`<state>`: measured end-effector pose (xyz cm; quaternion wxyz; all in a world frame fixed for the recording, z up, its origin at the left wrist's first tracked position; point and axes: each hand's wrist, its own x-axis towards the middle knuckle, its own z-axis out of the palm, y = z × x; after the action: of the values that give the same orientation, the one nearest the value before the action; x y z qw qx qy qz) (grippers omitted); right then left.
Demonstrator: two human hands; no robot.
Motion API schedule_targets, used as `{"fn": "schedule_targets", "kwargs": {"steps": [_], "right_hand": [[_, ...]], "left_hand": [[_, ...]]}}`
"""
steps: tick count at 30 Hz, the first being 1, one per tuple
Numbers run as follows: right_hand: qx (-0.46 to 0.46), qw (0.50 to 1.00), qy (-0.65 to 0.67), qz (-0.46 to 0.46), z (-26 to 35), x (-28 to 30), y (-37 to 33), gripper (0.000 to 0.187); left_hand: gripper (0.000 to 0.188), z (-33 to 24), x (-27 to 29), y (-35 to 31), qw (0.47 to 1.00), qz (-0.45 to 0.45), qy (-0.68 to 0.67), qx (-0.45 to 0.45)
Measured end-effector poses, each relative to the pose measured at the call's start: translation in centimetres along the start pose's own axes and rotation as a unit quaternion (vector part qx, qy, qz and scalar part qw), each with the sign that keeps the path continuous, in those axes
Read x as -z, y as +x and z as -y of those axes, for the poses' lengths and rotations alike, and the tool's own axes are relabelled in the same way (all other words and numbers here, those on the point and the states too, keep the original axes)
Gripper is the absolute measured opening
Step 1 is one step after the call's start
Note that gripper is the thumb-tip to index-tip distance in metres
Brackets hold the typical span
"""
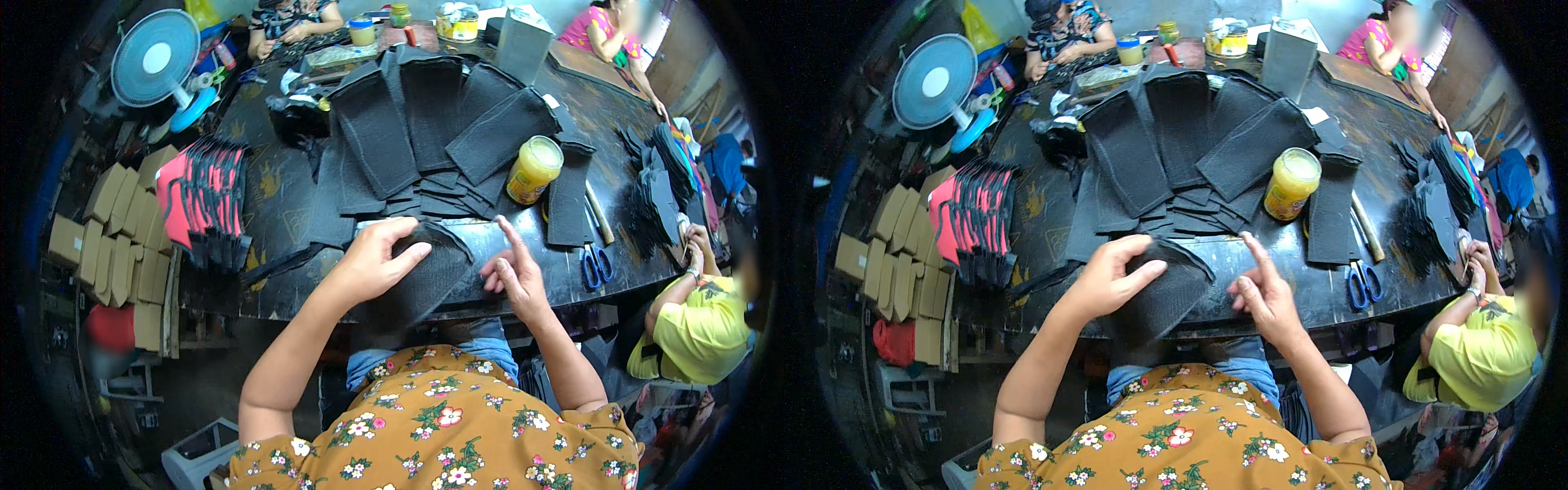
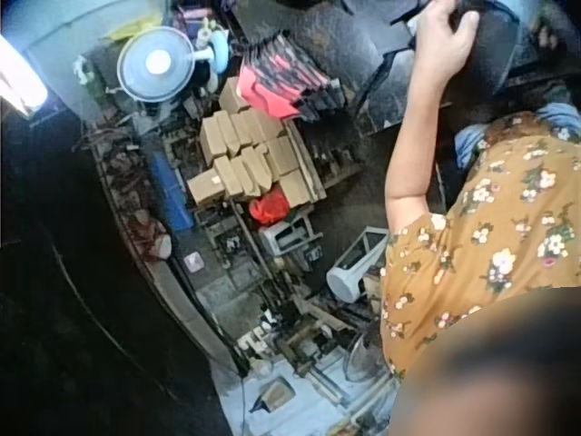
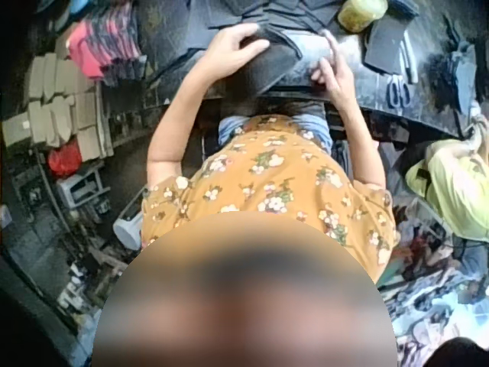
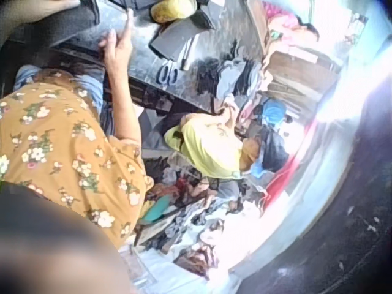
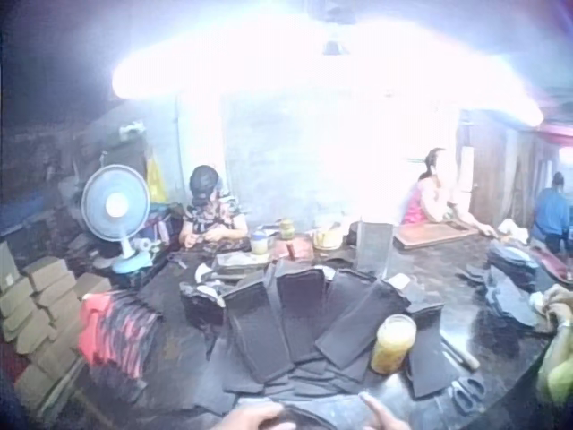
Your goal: The person repeatedly picks up black fabric pieces, folds them, and uses a hammer to tap the edges on a workbench. The person also handles a yellow container and wipes the table surface. Finished pieces are stacked on the table.
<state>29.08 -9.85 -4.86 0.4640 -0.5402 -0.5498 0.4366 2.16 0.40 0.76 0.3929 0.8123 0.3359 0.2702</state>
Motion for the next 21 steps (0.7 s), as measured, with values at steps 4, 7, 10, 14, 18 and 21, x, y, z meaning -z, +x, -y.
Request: {"fn": "schedule_targets", "kwargs": {"steps": [4, 7, 10, 14, 18, 21], "right_hand": [[-0.043, 0.985, 0.163, 0.029, 1.5, -0.7, 2.3, 0.073], [0.158, 0.979, 0.123, -0.047, 3.2, -0.7, 6.5, 0.084], [0.238, 0.958, 0.151, -0.058, 6.2, 1.4, 9.1, 0.097], [0.273, 0.945, 0.144, -0.112, 8.7, 1.9, 10.9, 0.101], [0.247, 0.955, 0.136, -0.09, 7.7, 1.6, 10.6, 0.099], [0.254, 0.948, 0.09, -0.167, 6.8, 5.1, 9.1, 0.098]], "left_hand": [[0.031, -3.6, 0.0, -0.4, 0.989, -0.001, -0.08, -0.125], [0.032, -4.3, -0.8, -0.2, 0.982, 0.043, -0.12, -0.141], [0.033, -3.1, -1.6, 0.1, 0.984, 0.005, -0.134, -0.117], [0.042, -0.8, -3.9, -0.6, 0.954, 0.057, -0.285, 0.073], [0.05, 0.8, -6.7, -1.2, 0.954, 0.048, -0.293, 0.047], [0.052, 0.1, -7.8, -2.2, 0.957, 0.135, -0.198, 0.162]]}}
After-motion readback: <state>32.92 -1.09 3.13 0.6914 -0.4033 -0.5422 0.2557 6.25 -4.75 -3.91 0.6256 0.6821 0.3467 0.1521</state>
